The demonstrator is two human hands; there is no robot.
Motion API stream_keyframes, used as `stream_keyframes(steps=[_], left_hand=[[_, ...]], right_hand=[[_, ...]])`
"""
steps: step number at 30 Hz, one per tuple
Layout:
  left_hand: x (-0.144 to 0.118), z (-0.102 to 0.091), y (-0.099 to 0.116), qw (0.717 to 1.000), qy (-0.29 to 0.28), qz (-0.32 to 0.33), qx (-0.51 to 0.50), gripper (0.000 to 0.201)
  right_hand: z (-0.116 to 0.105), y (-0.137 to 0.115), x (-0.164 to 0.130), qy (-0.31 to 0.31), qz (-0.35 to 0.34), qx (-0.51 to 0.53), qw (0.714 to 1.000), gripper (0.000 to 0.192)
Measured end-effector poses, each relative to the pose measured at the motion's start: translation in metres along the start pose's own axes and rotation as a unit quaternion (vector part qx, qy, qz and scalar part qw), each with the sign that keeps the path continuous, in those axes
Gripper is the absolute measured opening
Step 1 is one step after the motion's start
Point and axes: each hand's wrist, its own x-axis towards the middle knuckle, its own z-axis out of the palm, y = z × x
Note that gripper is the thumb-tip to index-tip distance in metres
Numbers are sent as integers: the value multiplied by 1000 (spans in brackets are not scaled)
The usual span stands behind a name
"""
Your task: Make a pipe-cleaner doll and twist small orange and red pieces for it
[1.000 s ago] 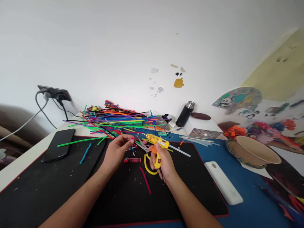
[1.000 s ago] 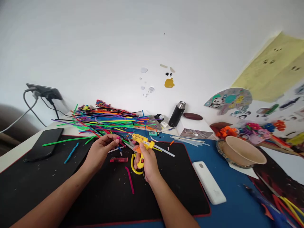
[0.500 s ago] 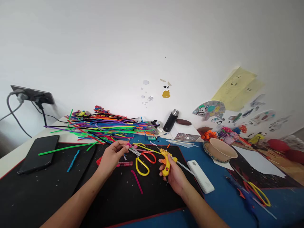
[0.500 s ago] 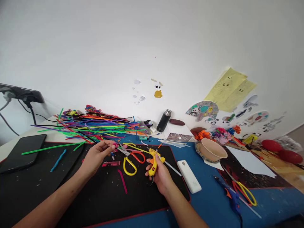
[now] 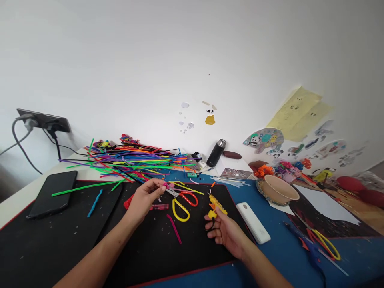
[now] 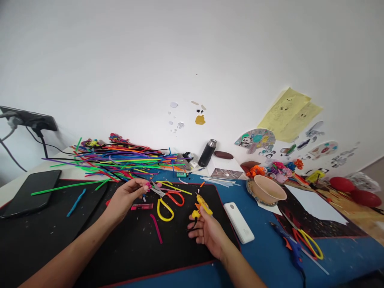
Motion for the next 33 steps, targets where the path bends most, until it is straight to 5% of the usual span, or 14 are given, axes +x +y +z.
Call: stream_keyframes(steps=[7, 11, 16, 23, 33], left_hand=[[-8, 8, 17, 997, -64, -31, -34, 32], [-13, 11, 17, 989, -131, -69, -17, 30], [-13, 10, 13, 985, -148, -83, -34, 28], [-16, 10, 17, 983, -166, -69, -32, 24], [-15, 10, 24, 981, -173, -80, -29, 25]], right_hand=[[-5, 22, -9, -19, -87, -273, 958, 61], [28, 7, -18, -26, -153, -290, 945, 60], [69, -16, -25, -16, -308, -355, 882, 53], [104, -28, 3, -140, -220, -121, 958, 48], [115, -29, 16, -266, -110, 28, 957, 38]])
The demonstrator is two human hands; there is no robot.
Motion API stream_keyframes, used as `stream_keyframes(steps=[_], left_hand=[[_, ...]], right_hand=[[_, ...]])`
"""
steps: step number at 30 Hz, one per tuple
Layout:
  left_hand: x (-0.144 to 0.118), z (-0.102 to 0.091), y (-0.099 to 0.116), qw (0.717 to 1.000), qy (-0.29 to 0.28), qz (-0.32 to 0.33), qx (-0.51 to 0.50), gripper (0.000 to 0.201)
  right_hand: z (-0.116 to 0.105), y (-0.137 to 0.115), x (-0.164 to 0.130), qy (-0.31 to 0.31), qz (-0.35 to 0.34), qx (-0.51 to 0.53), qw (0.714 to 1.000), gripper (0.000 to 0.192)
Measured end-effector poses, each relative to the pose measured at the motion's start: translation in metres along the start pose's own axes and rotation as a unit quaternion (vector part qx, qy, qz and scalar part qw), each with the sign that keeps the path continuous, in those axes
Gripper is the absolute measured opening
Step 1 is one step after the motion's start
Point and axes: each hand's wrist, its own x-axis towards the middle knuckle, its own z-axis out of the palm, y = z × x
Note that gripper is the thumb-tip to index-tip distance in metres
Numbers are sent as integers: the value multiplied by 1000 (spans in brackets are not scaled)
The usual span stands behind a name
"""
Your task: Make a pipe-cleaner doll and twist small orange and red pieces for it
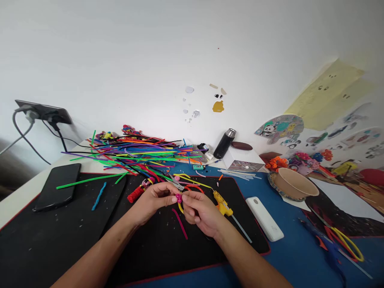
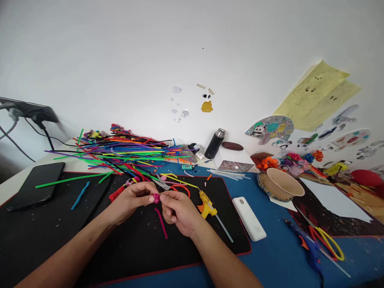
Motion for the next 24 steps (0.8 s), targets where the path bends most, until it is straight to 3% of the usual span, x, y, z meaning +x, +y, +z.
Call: stream_keyframes(steps=[8, 16, 19, 24], left_hand=[[3, -7, -5, 999, -24, -27, 7, 22], [3, -9, -5, 999, -3, -30, 16, 23], [7, -19, 1, 998, 55, -12, 29, 28], [3, -58, 24, 961, 254, 62, 85, 38]], right_hand=[[-7, 8, 7, -23, 26, 44, 998, 36], [-3, 8, 6, -19, 35, 75, 996, 39], [0, 8, 6, -13, 38, 90, 995, 41], [-4, 5, 7, 11, 17, 83, 996, 40]])
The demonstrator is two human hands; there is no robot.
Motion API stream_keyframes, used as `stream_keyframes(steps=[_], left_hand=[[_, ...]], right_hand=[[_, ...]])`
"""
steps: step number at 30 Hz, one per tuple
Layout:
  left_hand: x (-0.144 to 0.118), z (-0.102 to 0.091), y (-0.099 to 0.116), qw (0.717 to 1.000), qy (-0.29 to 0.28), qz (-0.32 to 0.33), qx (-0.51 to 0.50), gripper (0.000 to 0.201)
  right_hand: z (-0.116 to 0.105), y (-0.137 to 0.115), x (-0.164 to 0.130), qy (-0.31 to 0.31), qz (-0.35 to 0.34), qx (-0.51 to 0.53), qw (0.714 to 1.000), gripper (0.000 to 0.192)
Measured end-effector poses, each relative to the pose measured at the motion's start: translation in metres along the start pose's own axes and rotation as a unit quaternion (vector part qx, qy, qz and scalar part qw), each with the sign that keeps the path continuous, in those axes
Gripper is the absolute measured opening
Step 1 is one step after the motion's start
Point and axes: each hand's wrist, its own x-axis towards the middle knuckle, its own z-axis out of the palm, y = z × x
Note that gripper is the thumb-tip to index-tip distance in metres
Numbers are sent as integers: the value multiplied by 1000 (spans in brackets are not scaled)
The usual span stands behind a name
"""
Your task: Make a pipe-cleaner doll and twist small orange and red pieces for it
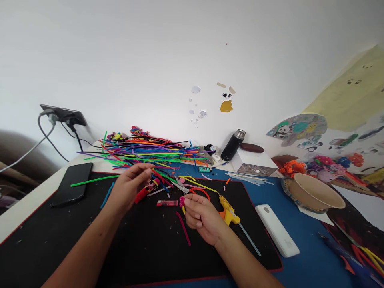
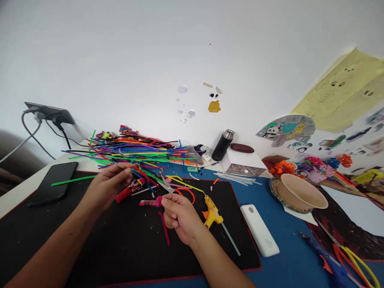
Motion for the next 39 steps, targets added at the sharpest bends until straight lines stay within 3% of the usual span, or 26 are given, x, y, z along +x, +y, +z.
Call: stream_keyframes(steps=[3, 9, 13, 17, 26, 32, 35, 39], left_hand=[[0, -24, 6, 979, 69, 40, 190, 47], [-19, -41, -20, 869, -12, 54, 491, 66], [-30, -42, -37, 807, -47, 82, 583, 61], [-34, -40, -39, 781, -43, 110, 613, 50], [-33, -44, -49, 794, -34, 119, 595, 32], [-35, -45, -45, 856, -11, 104, 506, 35], [-40, -35, -40, 892, -34, 107, 438, 36], [-50, -15, -37, 914, -66, 119, 382, 35]], right_hand=[[-5, -9, 1, 26, -26, -15, 999, 40], [-8, -24, 4, 72, -44, -49, 995, 43], [-7, -20, 9, 74, -46, -66, 994, 44], [-6, -15, 17, 76, -35, -88, 993, 43], [-2, -4, 31, 86, -30, -136, 987, 42], [5, 2, 35, 86, -24, -131, 987, 42], [7, -4, 36, 93, -42, -127, 987, 41], [6, -15, 36, 107, -74, -130, 983, 41]])
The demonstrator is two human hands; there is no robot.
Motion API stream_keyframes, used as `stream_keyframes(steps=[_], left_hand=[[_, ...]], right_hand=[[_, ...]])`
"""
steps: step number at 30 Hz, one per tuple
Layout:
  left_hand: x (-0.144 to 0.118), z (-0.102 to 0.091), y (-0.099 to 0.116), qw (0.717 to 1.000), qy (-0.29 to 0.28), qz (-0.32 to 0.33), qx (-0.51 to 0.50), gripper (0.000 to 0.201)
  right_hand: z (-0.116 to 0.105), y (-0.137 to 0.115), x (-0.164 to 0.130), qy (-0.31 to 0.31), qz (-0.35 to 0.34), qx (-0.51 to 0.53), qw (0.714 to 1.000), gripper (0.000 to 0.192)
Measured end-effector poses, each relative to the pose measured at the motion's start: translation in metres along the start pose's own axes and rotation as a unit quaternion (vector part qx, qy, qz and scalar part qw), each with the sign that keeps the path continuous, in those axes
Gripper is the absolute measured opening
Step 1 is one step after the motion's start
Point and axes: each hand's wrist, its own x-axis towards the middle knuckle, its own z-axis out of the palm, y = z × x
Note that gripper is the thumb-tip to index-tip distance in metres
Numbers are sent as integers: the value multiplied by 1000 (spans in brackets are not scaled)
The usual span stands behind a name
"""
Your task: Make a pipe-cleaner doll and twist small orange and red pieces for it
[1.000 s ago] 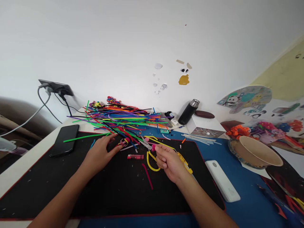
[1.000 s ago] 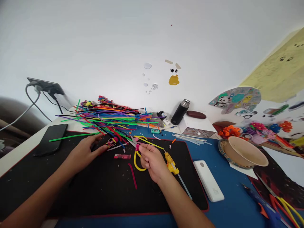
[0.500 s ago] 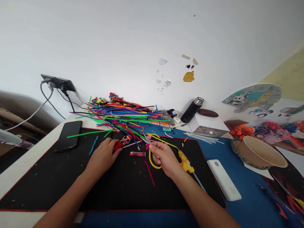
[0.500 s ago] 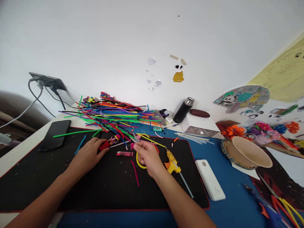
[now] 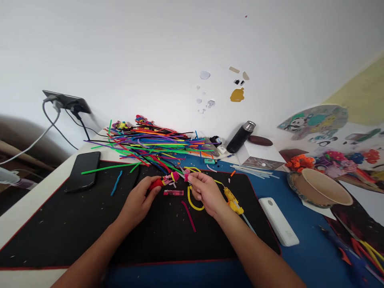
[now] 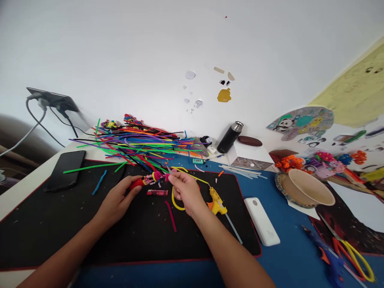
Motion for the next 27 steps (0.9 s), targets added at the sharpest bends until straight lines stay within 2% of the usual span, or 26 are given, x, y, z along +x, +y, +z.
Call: stream_keyframes(steps=[4, 10, 27], left_hand=[[-4, 7, 9, 1000, -11, 20, -16, 34], [-5, 7, 6, 999, -17, 30, -1, 34], [-7, 7, 7, 997, -16, 75, 19, 32]], right_hand=[[-7, -3, 0, 15, -9, -24, 1000, 39], [-15, -1, -6, 24, -5, -60, 998, 36], [-8, -1, -5, 13, 27, -39, 999, 37]])
